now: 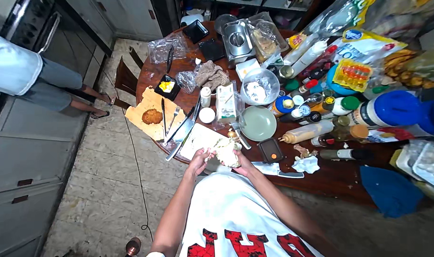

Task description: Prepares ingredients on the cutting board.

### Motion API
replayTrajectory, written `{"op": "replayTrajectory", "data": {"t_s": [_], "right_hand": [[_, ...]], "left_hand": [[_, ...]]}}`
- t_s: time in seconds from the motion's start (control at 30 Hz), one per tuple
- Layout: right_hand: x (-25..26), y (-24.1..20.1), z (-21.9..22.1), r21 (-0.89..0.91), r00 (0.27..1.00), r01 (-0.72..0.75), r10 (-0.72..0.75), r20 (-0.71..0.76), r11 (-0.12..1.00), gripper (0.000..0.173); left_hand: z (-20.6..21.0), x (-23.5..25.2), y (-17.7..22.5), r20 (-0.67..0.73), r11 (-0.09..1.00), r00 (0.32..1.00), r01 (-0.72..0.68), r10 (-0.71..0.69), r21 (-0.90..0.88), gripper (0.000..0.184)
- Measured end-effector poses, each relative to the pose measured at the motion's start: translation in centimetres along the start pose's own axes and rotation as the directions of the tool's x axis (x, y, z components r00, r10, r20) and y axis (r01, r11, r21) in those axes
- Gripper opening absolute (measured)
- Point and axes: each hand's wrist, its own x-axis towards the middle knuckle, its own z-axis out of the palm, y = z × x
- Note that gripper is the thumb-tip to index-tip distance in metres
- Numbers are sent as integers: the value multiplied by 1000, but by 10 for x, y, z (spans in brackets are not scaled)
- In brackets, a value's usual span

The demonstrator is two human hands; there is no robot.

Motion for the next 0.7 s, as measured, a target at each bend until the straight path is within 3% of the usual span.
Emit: {"op": "replayTrajectory", "data": {"t_s": [0.1,0.17,0.27,0.37,0.47,0.5,0.57,0.63,0.7], "right_hand": [[6,-6,4,-56,973,70,-80,-215,996,48],[14,-10,-10,-140,943,172,-204,-264,975,50],[14,-15,-23,-243,935,199,-258,-244,949,61],[12,-14,-18,-275,932,195,-265,-247,941,70],[13,-9,-19,-219,942,204,-252,-221,954,62],[14,-8,-20,-200,946,209,-249,-208,957,60],[16,-8,-20,-167,946,222,-254,-202,961,58],[18,-7,-18,-157,935,233,-265,-233,960,60],[18,-4,-13,-179,914,244,-288,-287,953,64]], "left_hand": [[-18,5,0,-138,994,986,-79,89,76,18],[-38,15,-5,-193,897,958,-111,211,428,27],[-68,33,-25,-92,504,947,-81,308,860,43],[-81,46,-41,51,173,945,-111,322,979,54],[-87,48,-56,17,-10,976,-16,219,1000,84],[-82,45,-55,5,-18,973,-1,232,1000,88],[-60,38,-45,14,79,945,-42,328,996,70],[-27,31,-27,5,361,954,-119,301,925,56],[3,26,-19,12,658,978,-150,210,738,57]]}}
